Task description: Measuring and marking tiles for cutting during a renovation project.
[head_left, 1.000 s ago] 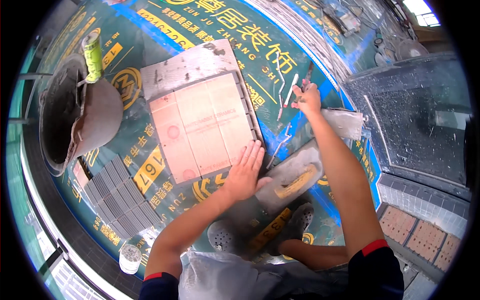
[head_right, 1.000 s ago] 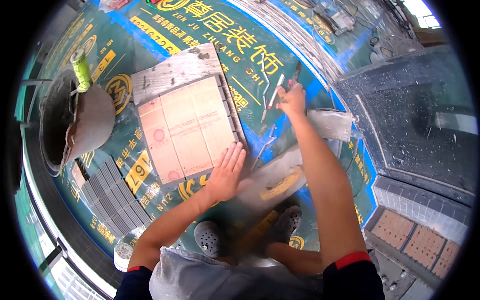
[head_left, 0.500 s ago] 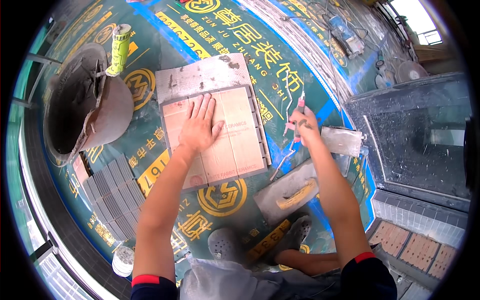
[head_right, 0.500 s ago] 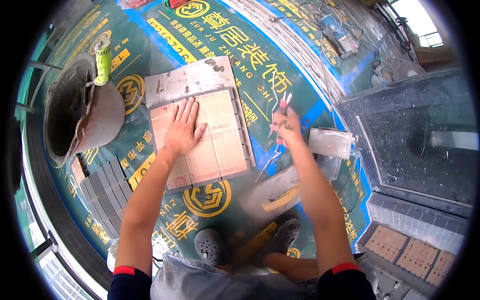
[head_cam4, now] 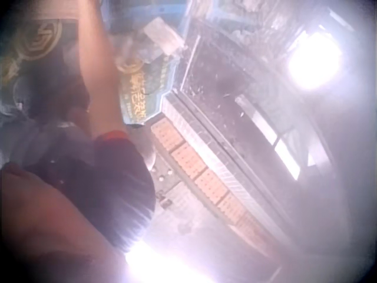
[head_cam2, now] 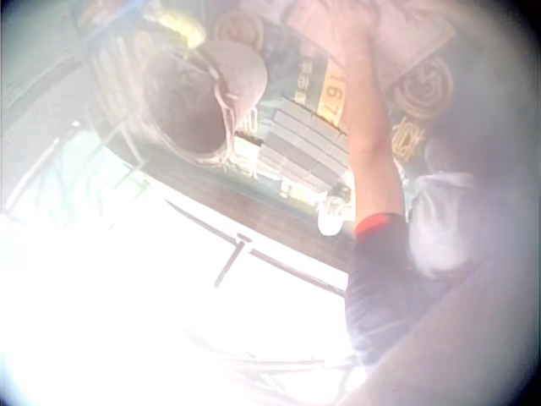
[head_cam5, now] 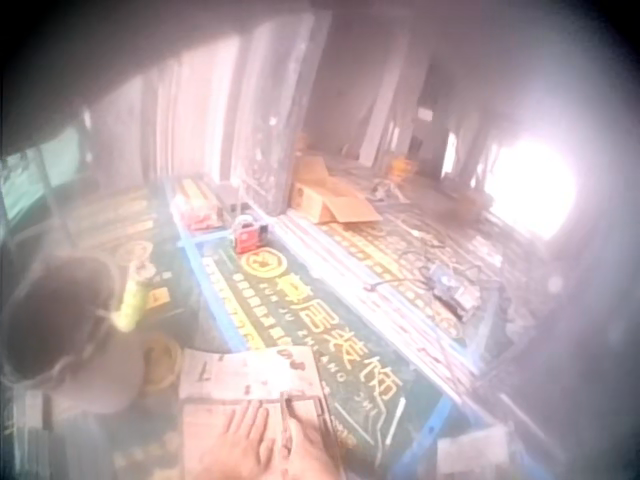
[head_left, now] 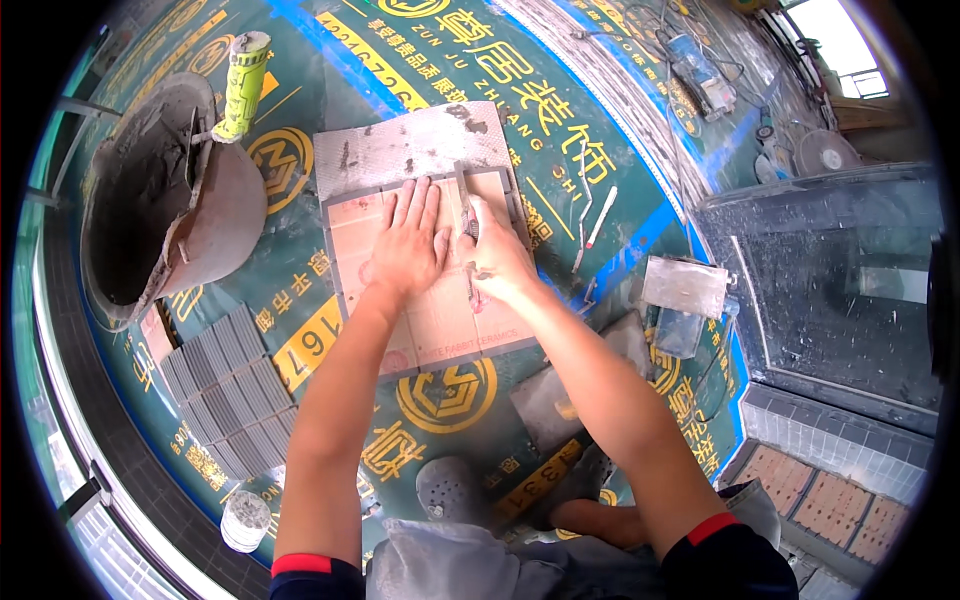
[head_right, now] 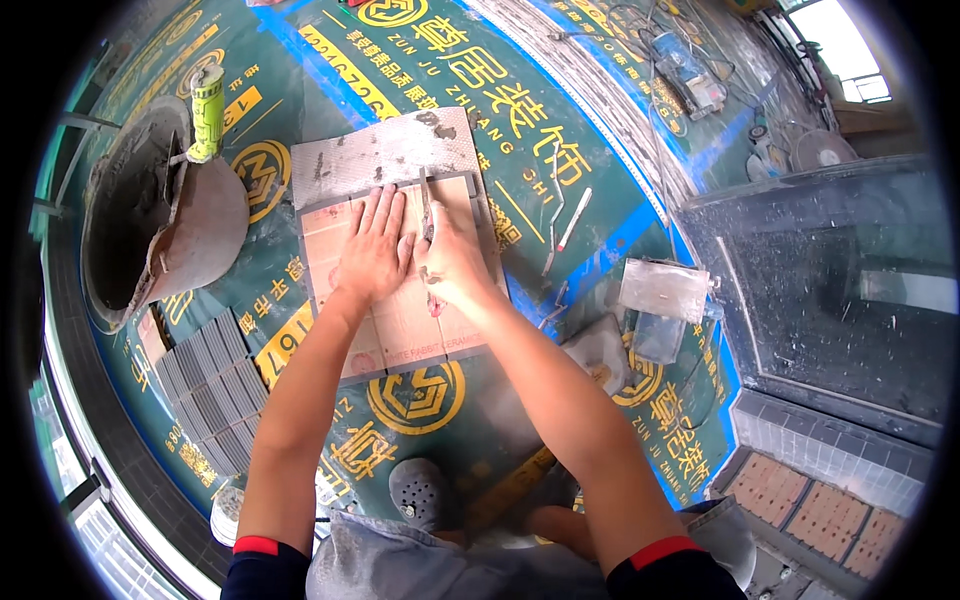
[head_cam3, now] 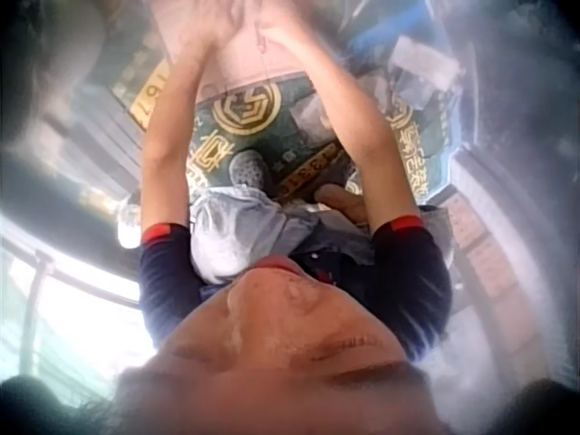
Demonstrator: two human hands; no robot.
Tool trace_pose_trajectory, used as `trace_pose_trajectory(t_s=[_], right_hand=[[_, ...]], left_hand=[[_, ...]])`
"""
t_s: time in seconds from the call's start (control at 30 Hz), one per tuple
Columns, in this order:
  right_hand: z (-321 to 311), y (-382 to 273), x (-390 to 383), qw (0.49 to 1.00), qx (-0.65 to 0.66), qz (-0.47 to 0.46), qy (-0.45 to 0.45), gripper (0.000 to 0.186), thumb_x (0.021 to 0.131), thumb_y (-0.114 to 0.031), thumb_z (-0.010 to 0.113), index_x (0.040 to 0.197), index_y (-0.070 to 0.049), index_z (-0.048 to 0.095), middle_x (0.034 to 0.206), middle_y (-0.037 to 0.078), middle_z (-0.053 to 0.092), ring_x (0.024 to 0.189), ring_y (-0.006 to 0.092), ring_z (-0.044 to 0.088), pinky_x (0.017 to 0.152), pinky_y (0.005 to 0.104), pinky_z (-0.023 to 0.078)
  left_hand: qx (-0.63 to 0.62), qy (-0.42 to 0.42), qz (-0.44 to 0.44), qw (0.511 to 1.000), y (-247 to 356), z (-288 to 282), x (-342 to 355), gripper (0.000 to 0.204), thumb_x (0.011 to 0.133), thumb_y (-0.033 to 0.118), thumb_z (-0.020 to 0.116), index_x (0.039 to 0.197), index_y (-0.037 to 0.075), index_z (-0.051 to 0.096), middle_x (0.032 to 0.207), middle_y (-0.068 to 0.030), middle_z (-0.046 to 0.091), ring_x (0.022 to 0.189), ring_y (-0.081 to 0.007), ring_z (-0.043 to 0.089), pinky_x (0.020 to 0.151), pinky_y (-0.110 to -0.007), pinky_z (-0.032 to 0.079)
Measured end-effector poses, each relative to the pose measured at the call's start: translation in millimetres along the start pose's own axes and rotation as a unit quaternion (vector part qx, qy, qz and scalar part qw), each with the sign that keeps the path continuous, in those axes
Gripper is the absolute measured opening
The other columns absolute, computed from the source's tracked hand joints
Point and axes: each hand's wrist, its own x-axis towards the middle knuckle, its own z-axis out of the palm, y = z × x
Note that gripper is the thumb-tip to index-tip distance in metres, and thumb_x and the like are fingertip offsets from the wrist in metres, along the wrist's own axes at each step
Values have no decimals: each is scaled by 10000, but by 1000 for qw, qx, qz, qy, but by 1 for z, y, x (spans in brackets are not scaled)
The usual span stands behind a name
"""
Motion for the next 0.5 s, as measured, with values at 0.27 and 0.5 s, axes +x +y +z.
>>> trace_pose_trajectory(t_s=[0.27,0.5], right_hand=[[-18,-37,2,992,-69,37,-99,736,939,-274,569,1612,-114,317,1123,326,678,1046,454,679,936,489,525],[-12,-32,3,995,-58,21,-75,747,924,-261,567,1597,-44,324,1194,319,660,1094,450,665,960,478,520]], left_hand=[[5,-19,-9,1000,0,0,-1,676,1064,410,338,1621,29,291,1705,-144,256,1589,-304,191,1298,-453,95],[-13,-8,-9,1000,0,-1,-1,691,1039,399,393,1617,29,304,1699,-150,269,1584,-308,209,1296,-453,112]])
